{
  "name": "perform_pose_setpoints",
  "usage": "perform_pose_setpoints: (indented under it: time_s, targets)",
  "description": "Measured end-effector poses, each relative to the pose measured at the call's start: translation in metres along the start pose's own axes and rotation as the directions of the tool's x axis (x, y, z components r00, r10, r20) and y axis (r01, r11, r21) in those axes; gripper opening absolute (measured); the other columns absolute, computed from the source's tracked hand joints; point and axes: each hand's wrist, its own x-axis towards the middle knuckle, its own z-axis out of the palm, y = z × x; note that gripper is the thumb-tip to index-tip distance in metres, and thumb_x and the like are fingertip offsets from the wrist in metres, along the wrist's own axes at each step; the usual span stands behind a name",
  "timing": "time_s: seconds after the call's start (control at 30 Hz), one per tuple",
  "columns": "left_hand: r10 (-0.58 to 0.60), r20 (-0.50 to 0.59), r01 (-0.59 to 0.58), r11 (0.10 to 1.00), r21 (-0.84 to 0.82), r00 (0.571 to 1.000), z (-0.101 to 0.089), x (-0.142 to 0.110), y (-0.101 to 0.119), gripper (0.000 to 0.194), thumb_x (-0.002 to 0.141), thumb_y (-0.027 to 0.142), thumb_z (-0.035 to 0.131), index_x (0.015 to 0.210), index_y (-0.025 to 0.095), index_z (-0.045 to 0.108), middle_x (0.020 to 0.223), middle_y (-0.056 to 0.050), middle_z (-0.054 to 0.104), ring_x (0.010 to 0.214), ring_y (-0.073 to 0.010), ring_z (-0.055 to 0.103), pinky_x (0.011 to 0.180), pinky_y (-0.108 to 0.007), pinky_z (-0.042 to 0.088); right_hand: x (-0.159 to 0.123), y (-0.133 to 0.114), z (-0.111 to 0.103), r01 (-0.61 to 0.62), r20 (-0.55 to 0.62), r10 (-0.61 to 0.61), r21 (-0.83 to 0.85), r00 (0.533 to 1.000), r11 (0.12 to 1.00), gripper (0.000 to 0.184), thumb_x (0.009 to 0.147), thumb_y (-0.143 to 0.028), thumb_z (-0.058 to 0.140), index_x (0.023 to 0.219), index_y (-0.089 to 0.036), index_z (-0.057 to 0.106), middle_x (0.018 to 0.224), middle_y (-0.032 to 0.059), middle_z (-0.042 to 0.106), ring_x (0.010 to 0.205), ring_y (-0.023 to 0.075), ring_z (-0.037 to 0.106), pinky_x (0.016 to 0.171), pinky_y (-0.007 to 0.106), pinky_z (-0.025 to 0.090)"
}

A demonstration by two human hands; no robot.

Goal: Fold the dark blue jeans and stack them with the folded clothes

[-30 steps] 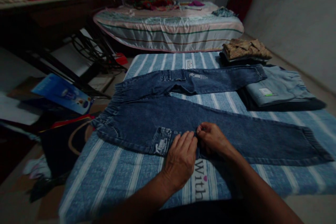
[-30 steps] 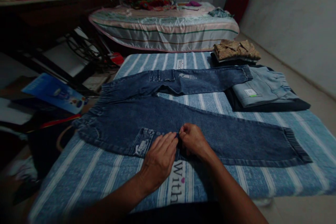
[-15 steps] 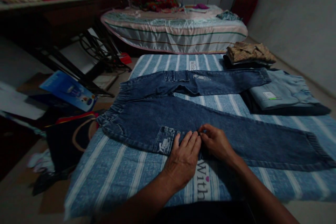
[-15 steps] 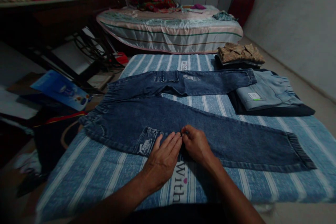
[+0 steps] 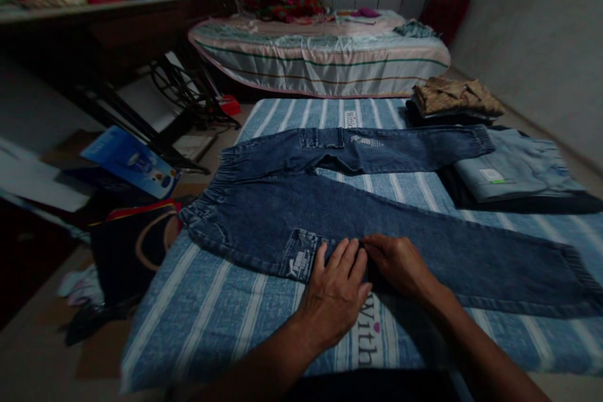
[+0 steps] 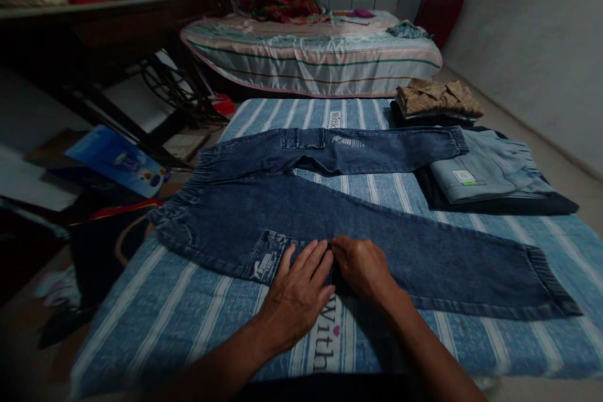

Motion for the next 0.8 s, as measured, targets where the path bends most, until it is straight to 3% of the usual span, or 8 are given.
perform_pose_setpoints:
  time_s: [0.17,0.27,0.37,0.43,0.5,0.6,0.8]
  targets:
    - [-0.010,0.003,0.010,0.999,-0.035,1.000,0.000,0.000,-0.001,0.048,0.094,0.043,0.040,0.136,0.018,0.042,0.145,-0.009,0.041,0.134,-0.0250,0.034,0.110,-0.052,0.025,0.003,0.004,-0.001,-0.013,0.039,0.012,0.004,0.999,1.000,0.029,0.093,-0.032,0.042,0.095,-0.024,0.070,0.088,0.0047,0.073,0.081,0.0163,0.068,0.070,0.021,0.045]
    - [-0.016,0.003,0.017,0.999,-0.051,1.000,0.000,0.000,-0.001,0.048,0.094,0.043,0.042,0.136,0.019,0.042,0.145,-0.008,0.042,0.134,-0.0248,0.035,0.110,-0.052,0.025,0.004,0.006,-0.003,0.020,0.041,-0.024,0.110,0.999,0.994,0.030,0.092,-0.032,0.042,0.092,-0.022,0.071,0.082,0.0045,0.073,0.079,0.0167,0.067,0.069,0.022,0.046]
    - [-0.016,0.013,0.016,0.998,-0.057,1.000,0.000,0.000,0.000,0.047,0.094,0.041,0.043,0.136,0.019,0.042,0.144,-0.009,0.043,0.134,-0.0252,0.035,0.110,-0.052,0.024,0.000,0.003,-0.004,0.072,-0.130,-0.042,0.240,0.991,0.968,0.030,0.091,-0.033,0.043,0.096,-0.020,0.069,0.088,0.0067,0.072,0.081,0.0194,0.066,0.073,0.027,0.050]
    - [-0.013,0.024,0.014,0.998,-0.058,1.000,0.000,0.001,0.000,0.047,0.094,0.039,0.042,0.137,0.018,0.041,0.144,-0.010,0.043,0.134,-0.0253,0.034,0.110,-0.052,0.023,-0.004,-0.001,-0.003,0.165,-0.310,-0.076,0.274,0.948,0.948,0.029,0.090,-0.031,0.044,0.101,-0.019,0.067,0.095,0.0081,0.071,0.085,0.0199,0.066,0.076,0.030,0.051]
    - [-0.009,0.032,0.011,0.998,-0.054,0.999,0.000,0.001,-0.001,0.047,0.095,0.036,0.040,0.138,0.018,0.038,0.143,-0.010,0.043,0.134,-0.0255,0.034,0.110,-0.052,0.023,-0.009,-0.006,0.002,0.307,-0.423,-0.185,0.239,0.887,0.921,0.029,0.090,-0.027,0.042,0.109,-0.019,0.063,0.099,0.0088,0.069,0.088,0.0192,0.065,0.080,0.031,0.052]
    - [0.001,0.030,0.001,0.998,-0.056,1.000,0.000,0.001,-0.001,0.045,0.095,0.031,0.040,0.139,0.022,0.037,0.142,-0.009,0.045,0.133,-0.0252,0.036,0.110,-0.053,0.021,-0.014,-0.009,0.013,0.446,-0.442,-0.361,0.103,0.821,0.889,0.033,0.091,-0.019,0.037,0.117,-0.018,0.057,0.100,0.0094,0.067,0.090,0.0180,0.064,0.080,0.031,0.052]
    - [-0.006,0.064,0.013,0.995,-0.102,0.998,0.002,0.000,-0.001,0.050,0.092,0.032,0.046,0.139,0.023,0.037,0.143,-0.008,0.043,0.135,-0.0247,0.032,0.112,-0.053,0.018,-0.020,-0.004,0.034,0.438,-0.453,-0.447,-0.132,0.772,0.889,0.032,0.091,-0.014,0.034,0.117,-0.016,0.053,0.103,0.0106,0.067,0.094,0.0185,0.063,0.085,0.032,0.050]
